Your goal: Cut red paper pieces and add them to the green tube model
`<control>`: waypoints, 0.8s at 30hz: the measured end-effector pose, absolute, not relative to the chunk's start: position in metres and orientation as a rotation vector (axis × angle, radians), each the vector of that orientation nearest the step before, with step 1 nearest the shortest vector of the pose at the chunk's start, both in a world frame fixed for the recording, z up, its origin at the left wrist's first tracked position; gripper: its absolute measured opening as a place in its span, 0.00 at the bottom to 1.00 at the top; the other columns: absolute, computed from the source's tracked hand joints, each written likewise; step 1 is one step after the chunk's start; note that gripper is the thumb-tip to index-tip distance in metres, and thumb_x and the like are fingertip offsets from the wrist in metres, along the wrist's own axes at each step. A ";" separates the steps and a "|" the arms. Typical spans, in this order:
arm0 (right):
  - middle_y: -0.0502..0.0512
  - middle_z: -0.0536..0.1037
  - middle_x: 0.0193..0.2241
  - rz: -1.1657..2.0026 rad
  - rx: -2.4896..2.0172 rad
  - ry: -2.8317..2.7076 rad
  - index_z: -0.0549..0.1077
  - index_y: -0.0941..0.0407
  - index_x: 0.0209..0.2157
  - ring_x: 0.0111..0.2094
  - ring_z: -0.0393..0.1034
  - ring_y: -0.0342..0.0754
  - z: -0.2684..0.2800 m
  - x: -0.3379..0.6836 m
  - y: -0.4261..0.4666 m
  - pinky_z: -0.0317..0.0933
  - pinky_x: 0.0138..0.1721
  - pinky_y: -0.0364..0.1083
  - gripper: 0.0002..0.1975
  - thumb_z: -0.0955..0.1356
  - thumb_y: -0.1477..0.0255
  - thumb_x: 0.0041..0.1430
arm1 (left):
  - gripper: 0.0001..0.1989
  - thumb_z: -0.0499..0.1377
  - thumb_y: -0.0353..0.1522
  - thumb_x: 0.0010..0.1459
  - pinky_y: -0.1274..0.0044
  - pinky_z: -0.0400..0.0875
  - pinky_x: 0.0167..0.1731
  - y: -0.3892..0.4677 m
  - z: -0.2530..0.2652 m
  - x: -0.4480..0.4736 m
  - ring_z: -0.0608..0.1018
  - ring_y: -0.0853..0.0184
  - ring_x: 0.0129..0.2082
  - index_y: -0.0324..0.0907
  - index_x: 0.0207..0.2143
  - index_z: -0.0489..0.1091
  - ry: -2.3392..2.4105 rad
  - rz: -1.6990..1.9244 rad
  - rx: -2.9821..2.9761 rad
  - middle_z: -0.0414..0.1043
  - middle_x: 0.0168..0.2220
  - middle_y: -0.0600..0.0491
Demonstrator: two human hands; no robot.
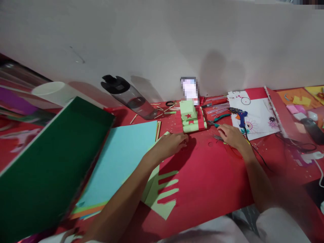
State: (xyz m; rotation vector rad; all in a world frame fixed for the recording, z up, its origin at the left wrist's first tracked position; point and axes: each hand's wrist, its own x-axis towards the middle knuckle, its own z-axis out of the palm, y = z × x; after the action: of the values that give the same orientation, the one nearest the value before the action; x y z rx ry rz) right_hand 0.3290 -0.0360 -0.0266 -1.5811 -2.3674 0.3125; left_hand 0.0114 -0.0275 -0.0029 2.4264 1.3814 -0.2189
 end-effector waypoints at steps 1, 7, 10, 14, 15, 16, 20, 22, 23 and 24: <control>0.58 0.84 0.48 0.319 -1.626 -2.395 0.78 0.54 0.49 0.46 0.79 0.54 -0.023 0.332 -0.037 0.64 0.44 0.48 0.13 0.62 0.71 0.74 | 0.09 0.58 0.31 0.67 0.69 0.68 0.40 -0.030 -0.004 0.015 0.81 0.53 0.44 0.44 0.46 0.76 1.330 -0.186 2.423 0.80 0.48 0.43; 0.57 0.85 0.42 0.422 -1.835 -2.561 0.76 0.53 0.50 0.43 0.79 0.55 0.004 0.350 -0.053 0.59 0.37 0.46 0.08 0.69 0.68 0.72 | 0.13 0.59 0.32 0.67 0.69 0.70 0.41 -0.040 -0.011 0.034 0.79 0.52 0.50 0.40 0.52 0.72 1.222 -0.083 2.347 0.75 0.55 0.41; 0.57 0.84 0.48 0.498 -1.970 -2.578 0.75 0.51 0.53 0.47 0.80 0.57 0.011 0.358 -0.063 0.59 0.37 0.46 0.14 0.72 0.70 0.68 | 0.10 0.57 0.31 0.67 0.69 0.69 0.41 -0.041 -0.012 0.035 0.78 0.54 0.49 0.40 0.48 0.72 1.227 -0.115 2.340 0.74 0.53 0.41; 0.60 0.82 0.52 0.515 -2.107 -2.620 0.73 0.51 0.57 0.51 0.79 0.60 0.011 0.361 -0.074 0.58 0.37 0.47 0.20 0.74 0.70 0.66 | 0.07 0.56 0.31 0.66 0.70 0.68 0.39 -0.042 -0.018 0.034 0.78 0.55 0.46 0.41 0.44 0.71 1.200 -0.097 2.356 0.75 0.49 0.43; 0.60 0.81 0.52 0.498 -2.115 -2.633 0.73 0.51 0.58 0.51 0.78 0.60 0.010 0.360 -0.076 0.58 0.38 0.47 0.20 0.74 0.71 0.66 | 0.06 0.56 0.31 0.66 0.70 0.67 0.38 -0.042 -0.020 0.034 0.78 0.55 0.45 0.42 0.43 0.71 1.194 -0.090 2.362 0.75 0.48 0.44; 0.61 0.81 0.52 0.476 -2.123 -2.641 0.72 0.51 0.58 0.51 0.78 0.60 0.010 0.359 -0.077 0.58 0.38 0.47 0.20 0.73 0.72 0.66 | 0.06 0.56 0.31 0.66 0.70 0.67 0.38 -0.043 -0.023 0.034 0.78 0.55 0.44 0.42 0.43 0.71 1.189 -0.087 2.366 0.76 0.46 0.44; 0.61 0.81 0.48 0.433 -2.121 -2.661 0.74 0.51 0.56 0.47 0.79 0.58 0.010 0.354 -0.079 0.55 0.35 0.46 0.16 0.71 0.73 0.67 | 0.09 0.59 0.32 0.64 0.71 0.66 0.36 -0.046 -0.028 0.033 0.78 0.56 0.41 0.43 0.47 0.69 1.169 -0.106 2.356 0.77 0.44 0.46; 0.61 0.81 0.46 0.441 -2.107 -2.677 0.75 0.51 0.54 0.45 0.79 0.57 0.011 0.354 -0.077 0.53 0.34 0.46 0.15 0.70 0.74 0.67 | 0.11 0.59 0.32 0.64 0.71 0.66 0.37 -0.046 -0.026 0.032 0.78 0.57 0.42 0.44 0.49 0.70 1.149 -0.115 2.344 0.78 0.45 0.46; 0.61 0.81 0.45 0.453 -2.100 -2.684 0.75 0.51 0.54 0.45 0.78 0.57 0.011 0.354 -0.076 0.53 0.34 0.46 0.15 0.70 0.75 0.66 | 0.11 0.58 0.32 0.65 0.71 0.67 0.37 -0.045 -0.024 0.031 0.79 0.57 0.43 0.44 0.49 0.71 1.132 -0.118 2.339 0.78 0.46 0.46; 0.61 0.81 0.45 0.465 -2.099 -2.686 0.75 0.51 0.53 0.44 0.78 0.57 0.011 0.355 -0.075 0.52 0.34 0.46 0.15 0.70 0.75 0.65 | 0.10 0.58 0.32 0.66 0.72 0.67 0.38 -0.044 -0.022 0.029 0.79 0.57 0.44 0.45 0.49 0.72 1.107 -0.118 2.337 0.79 0.46 0.46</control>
State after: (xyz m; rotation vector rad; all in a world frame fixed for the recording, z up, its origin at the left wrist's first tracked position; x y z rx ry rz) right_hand 0.3550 -0.0751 0.0115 -2.0990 -2.6865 0.4653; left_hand 0.0291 -0.0436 -0.0217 2.3373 1.1070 -0.1179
